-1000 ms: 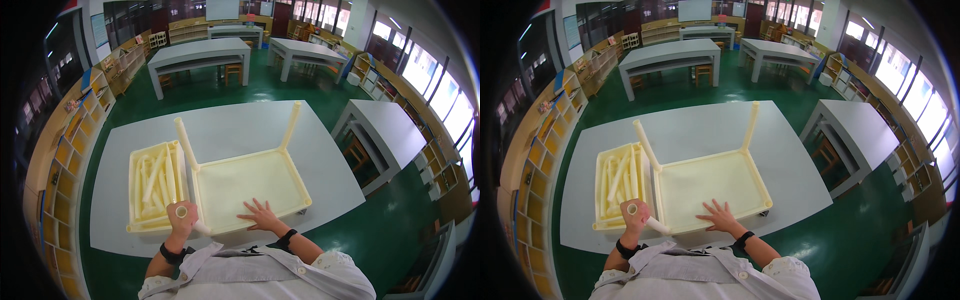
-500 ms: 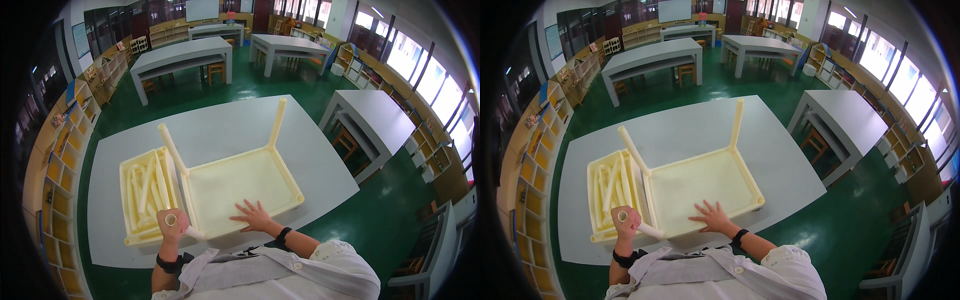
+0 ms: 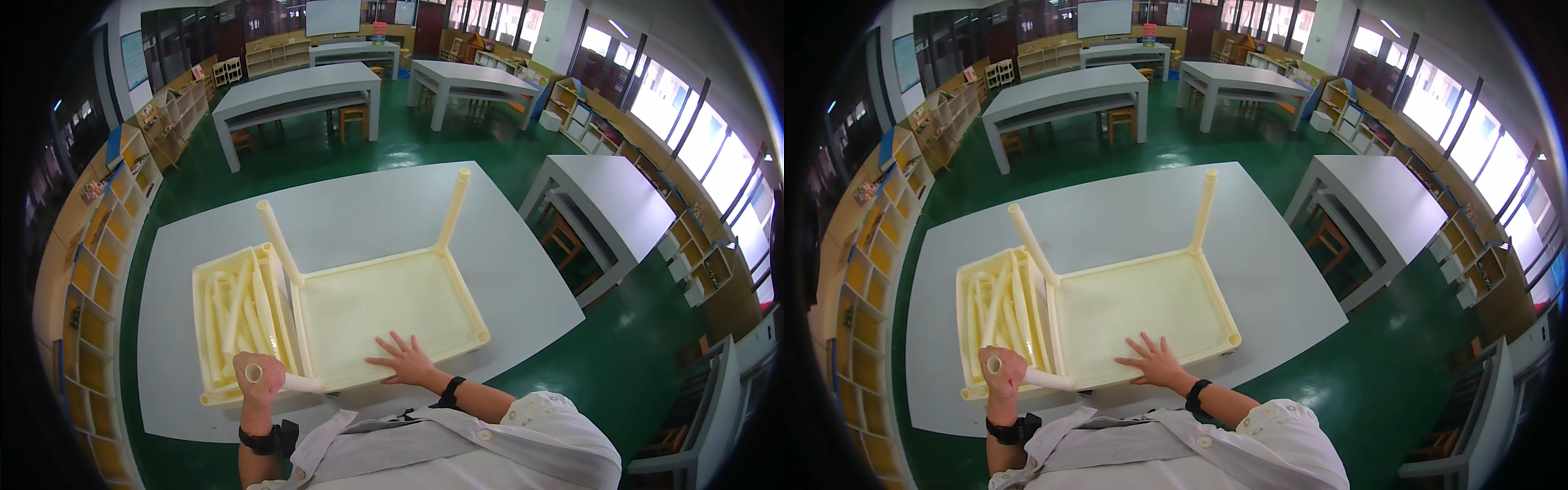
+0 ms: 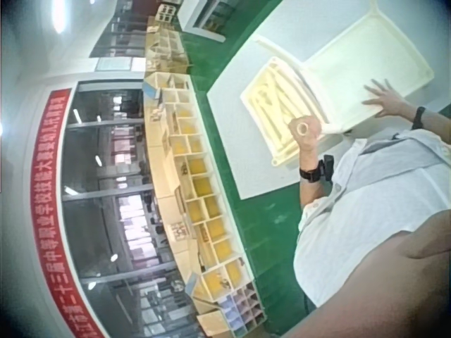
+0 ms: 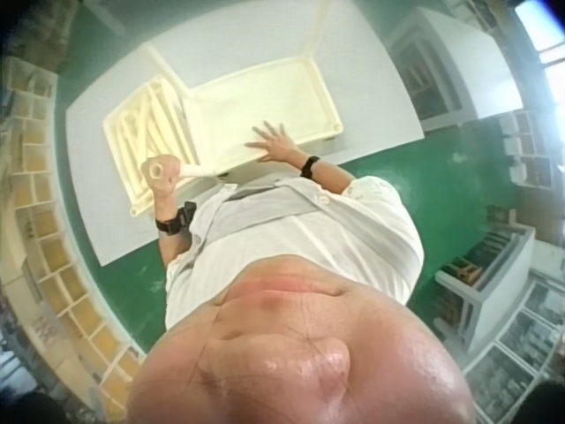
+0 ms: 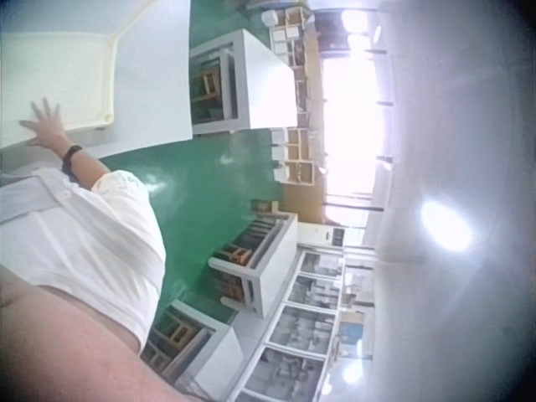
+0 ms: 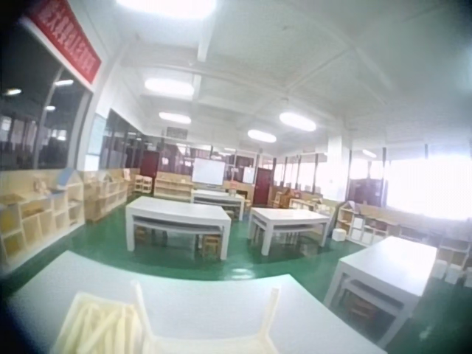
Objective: The person disassembles a three-tier plastic utility cart by hand, removing the top tray and support legs before placing the components into the bottom tray.
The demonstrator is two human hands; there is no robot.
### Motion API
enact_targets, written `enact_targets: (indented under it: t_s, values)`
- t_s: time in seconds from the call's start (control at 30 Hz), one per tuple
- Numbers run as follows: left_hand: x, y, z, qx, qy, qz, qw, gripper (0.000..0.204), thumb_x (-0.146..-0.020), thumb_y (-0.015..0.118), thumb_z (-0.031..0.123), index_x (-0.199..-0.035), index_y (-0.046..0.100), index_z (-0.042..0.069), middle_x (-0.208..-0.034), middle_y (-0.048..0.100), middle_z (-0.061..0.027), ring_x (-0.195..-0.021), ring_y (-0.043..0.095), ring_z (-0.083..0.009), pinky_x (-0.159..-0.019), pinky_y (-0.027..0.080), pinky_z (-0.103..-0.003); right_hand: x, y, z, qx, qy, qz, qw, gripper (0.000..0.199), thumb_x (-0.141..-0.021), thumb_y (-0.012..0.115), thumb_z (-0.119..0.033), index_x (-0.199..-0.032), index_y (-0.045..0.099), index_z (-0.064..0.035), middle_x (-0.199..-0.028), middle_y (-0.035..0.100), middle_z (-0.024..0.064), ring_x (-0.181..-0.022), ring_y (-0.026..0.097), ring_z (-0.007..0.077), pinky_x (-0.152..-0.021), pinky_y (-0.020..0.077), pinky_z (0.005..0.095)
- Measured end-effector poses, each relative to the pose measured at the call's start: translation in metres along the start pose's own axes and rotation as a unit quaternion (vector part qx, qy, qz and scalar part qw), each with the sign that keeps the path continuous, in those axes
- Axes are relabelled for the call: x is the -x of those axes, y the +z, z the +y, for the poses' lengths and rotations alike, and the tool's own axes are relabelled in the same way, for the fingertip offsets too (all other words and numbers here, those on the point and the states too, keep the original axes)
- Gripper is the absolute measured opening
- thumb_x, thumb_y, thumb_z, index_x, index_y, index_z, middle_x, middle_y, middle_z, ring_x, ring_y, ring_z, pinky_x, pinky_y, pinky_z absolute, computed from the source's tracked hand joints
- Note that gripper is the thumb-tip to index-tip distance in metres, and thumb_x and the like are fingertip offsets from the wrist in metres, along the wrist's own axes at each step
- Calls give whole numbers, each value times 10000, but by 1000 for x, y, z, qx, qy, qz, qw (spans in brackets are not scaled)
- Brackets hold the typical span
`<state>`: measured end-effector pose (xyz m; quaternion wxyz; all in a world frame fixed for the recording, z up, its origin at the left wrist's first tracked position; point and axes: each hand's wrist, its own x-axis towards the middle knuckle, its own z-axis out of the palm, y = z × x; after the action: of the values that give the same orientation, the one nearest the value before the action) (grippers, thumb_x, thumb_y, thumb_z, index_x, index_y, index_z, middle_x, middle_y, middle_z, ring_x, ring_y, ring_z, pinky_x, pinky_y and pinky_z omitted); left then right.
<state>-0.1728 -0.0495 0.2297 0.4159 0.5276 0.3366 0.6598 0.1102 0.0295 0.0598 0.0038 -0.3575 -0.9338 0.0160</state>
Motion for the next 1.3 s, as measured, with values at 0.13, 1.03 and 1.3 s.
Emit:
enact_targets:
  t_s: [0.13,1.03,1.3]
  values:
    - [-8,20,0,-147,79,351,921,279,-813,458,29,-551,387,91,-476,358,3,-415,327,-75,-451,297,-199,1,-4,-1,5,15,-28,999,724,-717,527,-632,-1345,212,-455,-1459,157,43,-1312,176,367,-928,270,643]
    - [32,-101,-98,-669,-233,-112,697,675,-849,488,436,-1348,268,38,-1412,254,-125,-1293,262,-288,-1021,244,-508,12,-13,87,-170,215,-3,962,371,-853,508,-356,-1146,556,-133,-1305,449,59,-1251,347,268,-1013,245,512]
    - [6,-71,-108,-706,-306,-107,630,772,-825,516,457,-1367,198,8,-1435,187,-150,-1336,151,-294,-1016,155,-605,-15,39,25,-55,307,78,947,595,-841,508,-299,-1360,260,-152,-1329,397,72,-1295,266,270,-1019,254,487]
